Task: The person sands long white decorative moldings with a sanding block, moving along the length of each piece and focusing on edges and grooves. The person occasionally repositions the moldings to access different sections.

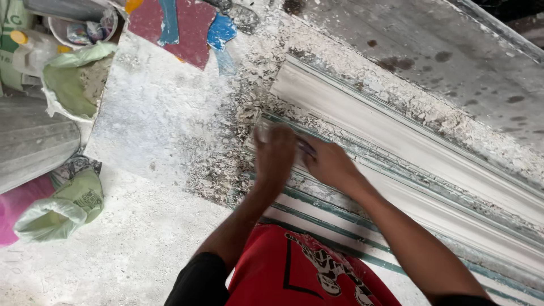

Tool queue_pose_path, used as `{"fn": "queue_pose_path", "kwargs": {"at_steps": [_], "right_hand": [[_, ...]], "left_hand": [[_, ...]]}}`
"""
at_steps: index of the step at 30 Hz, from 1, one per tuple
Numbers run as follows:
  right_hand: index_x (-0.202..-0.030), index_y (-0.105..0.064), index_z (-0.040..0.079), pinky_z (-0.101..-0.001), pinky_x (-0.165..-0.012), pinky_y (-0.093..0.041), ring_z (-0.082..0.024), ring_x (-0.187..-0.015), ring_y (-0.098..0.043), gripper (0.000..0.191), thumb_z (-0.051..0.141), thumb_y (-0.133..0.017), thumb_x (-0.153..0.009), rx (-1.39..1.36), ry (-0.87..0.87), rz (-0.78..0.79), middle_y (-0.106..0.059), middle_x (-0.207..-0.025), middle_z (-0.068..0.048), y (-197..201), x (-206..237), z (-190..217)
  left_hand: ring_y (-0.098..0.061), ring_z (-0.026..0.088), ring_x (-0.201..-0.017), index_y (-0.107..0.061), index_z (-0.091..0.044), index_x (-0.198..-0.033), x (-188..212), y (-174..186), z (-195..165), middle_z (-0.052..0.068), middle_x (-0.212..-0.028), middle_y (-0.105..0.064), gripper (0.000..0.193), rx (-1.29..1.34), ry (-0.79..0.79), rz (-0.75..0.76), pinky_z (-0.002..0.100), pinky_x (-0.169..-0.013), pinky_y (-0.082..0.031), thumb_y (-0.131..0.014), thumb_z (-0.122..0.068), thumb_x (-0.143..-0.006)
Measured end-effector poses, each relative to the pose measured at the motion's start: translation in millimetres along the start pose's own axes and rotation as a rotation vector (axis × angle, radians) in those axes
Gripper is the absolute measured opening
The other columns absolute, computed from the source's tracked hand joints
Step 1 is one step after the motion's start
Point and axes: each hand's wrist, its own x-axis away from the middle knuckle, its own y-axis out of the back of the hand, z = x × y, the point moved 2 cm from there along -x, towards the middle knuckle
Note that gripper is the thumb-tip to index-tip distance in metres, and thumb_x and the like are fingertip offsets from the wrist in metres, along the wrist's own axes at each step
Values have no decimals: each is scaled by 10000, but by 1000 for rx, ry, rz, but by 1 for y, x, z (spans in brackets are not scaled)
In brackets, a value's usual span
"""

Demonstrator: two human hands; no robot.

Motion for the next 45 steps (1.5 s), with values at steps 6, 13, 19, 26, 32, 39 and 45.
{"fn": "queue_pose_path", "kwargs": {"at_steps": [6,13,19,26,32,39,45], "right_hand": [[-1424,-564,178,-432,-803,-569,-220,-1003,-671,444,301,-595,-998,-345,38,3,-664,-1167,-69,-22,-32,-13],[-1321,-652,59,-207,-395,-363,-78,-515,-482,433,241,-677,-929,-887,-271,199,-638,-772,-42,16,-2,-66],[-1360,-615,148,-199,-442,-344,-44,-546,-417,494,307,-705,-901,-879,-100,158,-527,-753,29,-18,-28,-51],[-1381,-618,105,-254,-472,-451,-102,-583,-537,531,318,-683,-899,-779,-188,157,-642,-860,-78,14,15,-162],[-1279,-585,57,-390,-885,-606,-247,-1043,-698,456,422,-526,-1013,-740,244,-165,-703,-1129,-102,-88,-88,-6],[-1557,-258,-69,-505,-1063,-386,-365,-1312,-406,779,571,-124,-1134,-812,576,-337,-386,-1444,-260,-111,-14,-7],[-1596,-363,31,-494,-1160,-450,-360,-1391,-475,544,395,-281,-1200,-358,613,-618,-380,-1536,-146,-116,53,-137]], "left_hand": [[-242,388,-1543,-337,-28,-1572,12,-23,43,172,-1677,-254,666,124,226,-207,723,-1192,-157,-606,-209,-990],[-116,418,-1574,-259,0,-1606,31,-55,13,210,-1712,-118,667,314,334,-151,698,-1212,-25,-341,-428,-1101],[-89,412,-1583,-245,-11,-1626,33,-56,22,179,-1722,-101,676,364,311,-138,699,-1212,-17,-329,-420,-1094],[-75,450,-1577,-233,13,-1610,29,-63,13,218,-1714,-97,663,358,290,-203,703,-1214,-20,-340,-396,-1099],[-222,520,-1594,-535,-89,-1369,37,-33,33,265,-1718,-229,374,170,253,-128,704,-1240,-148,-330,-234,-1091],[-565,467,-975,-511,-15,-1493,64,11,15,324,-1130,-544,472,1417,473,83,556,-754,-509,-362,-291,-1140],[-594,179,-641,-574,-24,-1293,28,16,-36,145,-867,-635,372,1116,-63,207,413,-575,-526,-473,-319,-1091]]}}
